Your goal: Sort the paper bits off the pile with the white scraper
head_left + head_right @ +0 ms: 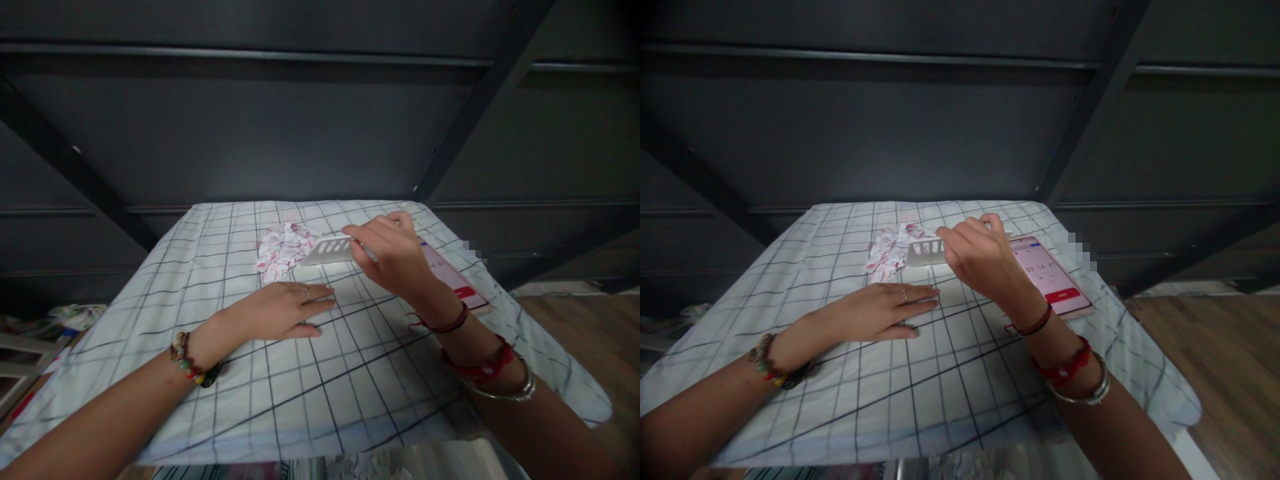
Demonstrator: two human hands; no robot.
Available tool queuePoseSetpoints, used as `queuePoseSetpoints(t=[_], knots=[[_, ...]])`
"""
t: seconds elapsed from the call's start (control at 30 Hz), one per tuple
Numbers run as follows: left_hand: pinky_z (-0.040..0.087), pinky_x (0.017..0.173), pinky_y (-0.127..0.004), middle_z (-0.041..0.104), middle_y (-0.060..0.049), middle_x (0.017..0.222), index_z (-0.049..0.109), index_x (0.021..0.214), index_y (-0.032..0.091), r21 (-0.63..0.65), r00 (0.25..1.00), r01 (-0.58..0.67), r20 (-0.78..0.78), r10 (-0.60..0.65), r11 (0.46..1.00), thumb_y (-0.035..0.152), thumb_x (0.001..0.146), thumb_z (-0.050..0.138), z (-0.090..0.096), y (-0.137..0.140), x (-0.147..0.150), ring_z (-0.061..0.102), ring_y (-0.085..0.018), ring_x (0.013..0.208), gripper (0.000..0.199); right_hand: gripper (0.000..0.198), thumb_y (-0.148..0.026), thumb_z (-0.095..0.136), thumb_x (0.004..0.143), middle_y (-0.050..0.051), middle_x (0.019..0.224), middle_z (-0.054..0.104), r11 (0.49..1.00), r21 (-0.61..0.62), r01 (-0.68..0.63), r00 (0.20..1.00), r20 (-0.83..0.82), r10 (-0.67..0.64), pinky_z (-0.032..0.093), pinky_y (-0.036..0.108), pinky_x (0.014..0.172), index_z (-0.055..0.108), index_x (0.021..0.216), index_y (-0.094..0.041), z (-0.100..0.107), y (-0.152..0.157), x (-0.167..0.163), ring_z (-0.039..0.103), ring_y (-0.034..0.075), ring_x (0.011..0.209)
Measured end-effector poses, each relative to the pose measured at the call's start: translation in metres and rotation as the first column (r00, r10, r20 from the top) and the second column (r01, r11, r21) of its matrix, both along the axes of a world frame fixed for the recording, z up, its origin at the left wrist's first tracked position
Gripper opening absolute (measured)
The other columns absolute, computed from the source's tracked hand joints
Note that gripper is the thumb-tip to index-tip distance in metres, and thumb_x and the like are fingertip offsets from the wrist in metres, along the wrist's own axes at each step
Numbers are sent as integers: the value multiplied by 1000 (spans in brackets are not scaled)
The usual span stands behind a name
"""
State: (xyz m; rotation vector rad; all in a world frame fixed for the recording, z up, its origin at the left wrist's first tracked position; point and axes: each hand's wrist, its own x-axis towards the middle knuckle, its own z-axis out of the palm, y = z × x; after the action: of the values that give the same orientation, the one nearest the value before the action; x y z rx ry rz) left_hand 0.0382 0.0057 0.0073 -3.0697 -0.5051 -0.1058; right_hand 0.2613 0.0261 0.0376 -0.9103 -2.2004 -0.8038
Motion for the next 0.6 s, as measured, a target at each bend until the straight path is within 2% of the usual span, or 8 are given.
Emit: queuePoseSetpoints(t=[0.2,0.33,0.5,0.6], knots=[[49,87,-30,57,-8,124,52,117,15,-3,999,-35,-9,35,999,36,97,37,5,0,-6,56,-20,110,33,18,-19,41,88,0,69,60,999,-3,39,997,74,-38,29,33,73,59,91,-17,-3,0,-4,49,15,67],[49,87,-30,56,-9,125,53,115,15,15,999,-36,2,36,999,35,97,36,4,3,-8,54,-20,112,32,18,-16,41,87,0,72,60,999,22,32,999,36,-33,29,32,74,58,92,-18,-3,0,-2,49,15,68],[46,93,-33,54,-10,127,51,120,15,18,999,-29,36,28,999,35,96,38,0,4,-10,46,-22,121,34,23,-8,40,85,-1,72,61,991,113,73,996,-61,-67,29,32,74,58,95,-17,-4,6,4,49,15,69],[47,91,-32,54,-11,127,50,123,15,8,999,-45,14,45,999,35,96,40,0,3,-10,48,-22,120,35,24,-6,40,84,-1,69,60,989,127,71,997,-36,-67,29,32,74,59,93,-17,-6,10,7,48,14,67]])
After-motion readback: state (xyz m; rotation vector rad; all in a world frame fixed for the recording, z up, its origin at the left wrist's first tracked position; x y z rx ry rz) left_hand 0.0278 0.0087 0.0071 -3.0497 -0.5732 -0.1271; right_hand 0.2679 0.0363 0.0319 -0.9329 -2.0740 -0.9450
